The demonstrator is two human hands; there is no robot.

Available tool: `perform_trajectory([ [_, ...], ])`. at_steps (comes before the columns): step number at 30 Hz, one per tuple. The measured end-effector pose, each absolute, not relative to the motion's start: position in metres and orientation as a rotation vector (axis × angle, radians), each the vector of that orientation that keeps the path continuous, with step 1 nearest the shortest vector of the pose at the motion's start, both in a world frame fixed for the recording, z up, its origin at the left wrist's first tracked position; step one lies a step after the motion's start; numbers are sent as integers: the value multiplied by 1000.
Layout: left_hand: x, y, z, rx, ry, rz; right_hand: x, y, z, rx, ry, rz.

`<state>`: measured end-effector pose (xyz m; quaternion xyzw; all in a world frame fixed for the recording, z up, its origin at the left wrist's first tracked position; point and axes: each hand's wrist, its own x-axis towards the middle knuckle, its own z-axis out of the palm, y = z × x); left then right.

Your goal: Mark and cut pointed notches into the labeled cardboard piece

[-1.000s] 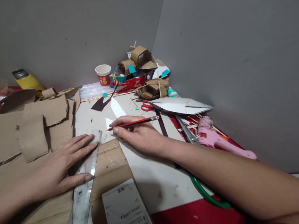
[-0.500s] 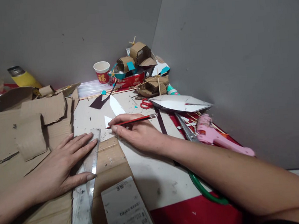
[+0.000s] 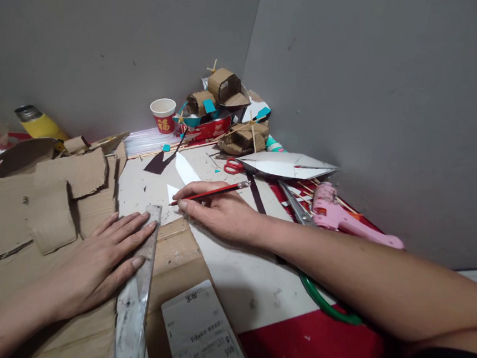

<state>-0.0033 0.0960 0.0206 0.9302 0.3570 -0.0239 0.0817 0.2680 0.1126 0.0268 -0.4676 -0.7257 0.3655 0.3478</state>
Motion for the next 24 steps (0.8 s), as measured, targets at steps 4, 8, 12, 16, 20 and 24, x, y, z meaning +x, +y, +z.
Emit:
perform_trajectory([
  [4,-3,96,22,2803,1072,-94,268,113,25,-1190,-1882,939],
  [8,-1,94,22,2836,1100,-104,269,114,25,-1157,-1904,919],
  [12,-1,91,20,2865,1118,-100,268,113,25,-1166,-1906,907],
  [16,0,92,19,2874,1125,-94,268,113,26,-1172,-1908,907],
  [20,1,93,21,2862,1129,-89,267,113,26,-1170,-1913,910],
  [24,-1,94,23,2852,1125,-105,268,113,26,-1162,-1904,917],
])
